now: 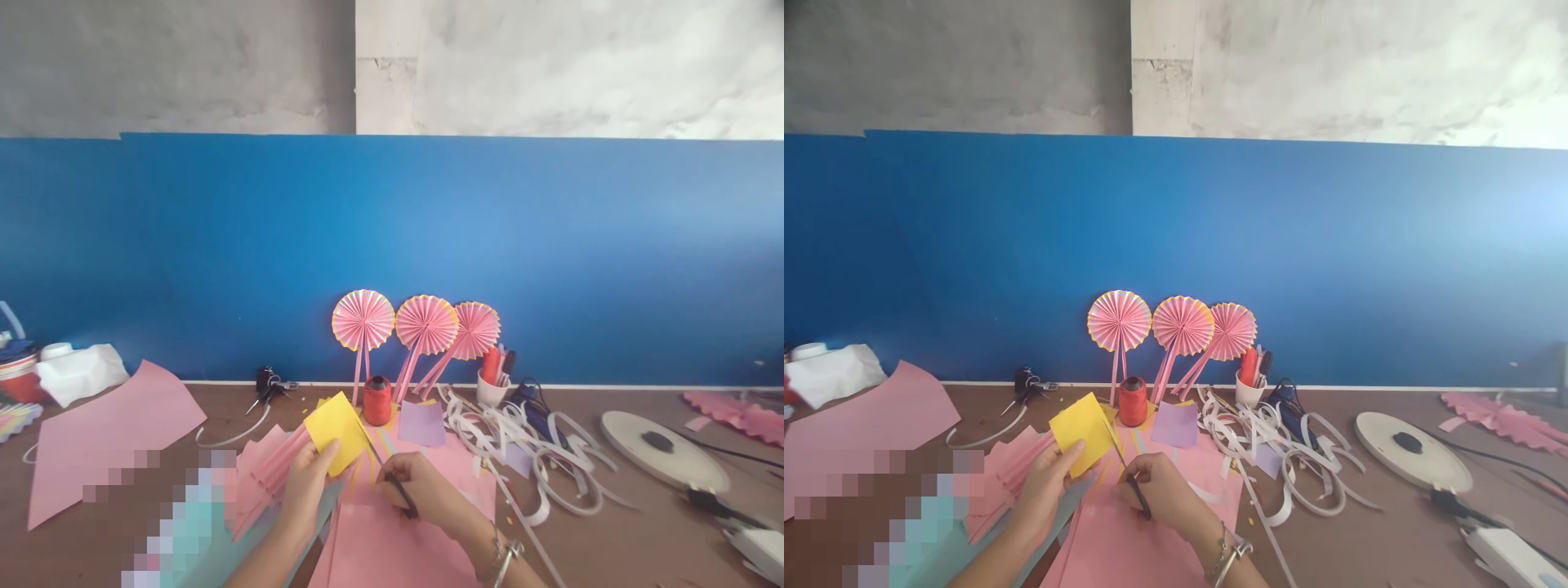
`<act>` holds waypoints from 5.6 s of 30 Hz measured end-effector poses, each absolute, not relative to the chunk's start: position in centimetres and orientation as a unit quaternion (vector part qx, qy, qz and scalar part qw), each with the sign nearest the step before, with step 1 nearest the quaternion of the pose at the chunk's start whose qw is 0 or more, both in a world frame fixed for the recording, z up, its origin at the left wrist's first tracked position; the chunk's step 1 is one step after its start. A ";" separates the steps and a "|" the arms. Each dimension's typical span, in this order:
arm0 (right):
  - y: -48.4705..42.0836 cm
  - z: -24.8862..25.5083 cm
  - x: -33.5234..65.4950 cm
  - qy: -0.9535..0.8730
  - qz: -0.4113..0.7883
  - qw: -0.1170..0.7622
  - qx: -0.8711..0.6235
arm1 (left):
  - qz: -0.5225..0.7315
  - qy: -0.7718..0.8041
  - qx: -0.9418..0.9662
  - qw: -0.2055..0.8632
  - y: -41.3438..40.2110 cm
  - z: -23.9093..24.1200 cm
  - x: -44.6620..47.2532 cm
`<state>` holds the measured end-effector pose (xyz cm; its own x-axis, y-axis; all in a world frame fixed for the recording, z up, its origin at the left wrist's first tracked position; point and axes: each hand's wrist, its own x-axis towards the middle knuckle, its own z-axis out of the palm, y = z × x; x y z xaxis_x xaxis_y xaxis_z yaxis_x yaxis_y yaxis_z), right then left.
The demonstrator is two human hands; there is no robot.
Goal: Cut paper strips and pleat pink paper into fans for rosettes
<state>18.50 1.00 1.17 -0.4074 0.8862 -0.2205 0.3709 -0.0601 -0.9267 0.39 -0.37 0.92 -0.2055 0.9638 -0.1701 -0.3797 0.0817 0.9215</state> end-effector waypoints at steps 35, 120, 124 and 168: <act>1.1 0.4 18.4 -0.627 0.545 0.263 -0.491 | 0.591 0.459 0.330 0.576 -0.5 0.5 0.6; 1.7 -0.2 18.1 -0.560 0.556 0.295 -0.539 | 0.522 0.476 0.368 0.604 -0.9 0.0 1.0; 1.9 -0.6 18.5 -0.540 0.579 0.304 -0.530 | 0.578 0.484 0.325 0.571 -0.2 -0.3 0.4; 1.3 -0.4 18.1 -0.627 0.545 0.278 -0.482 | 0.619 0.472 0.288 0.558 -0.4 0.6 0.6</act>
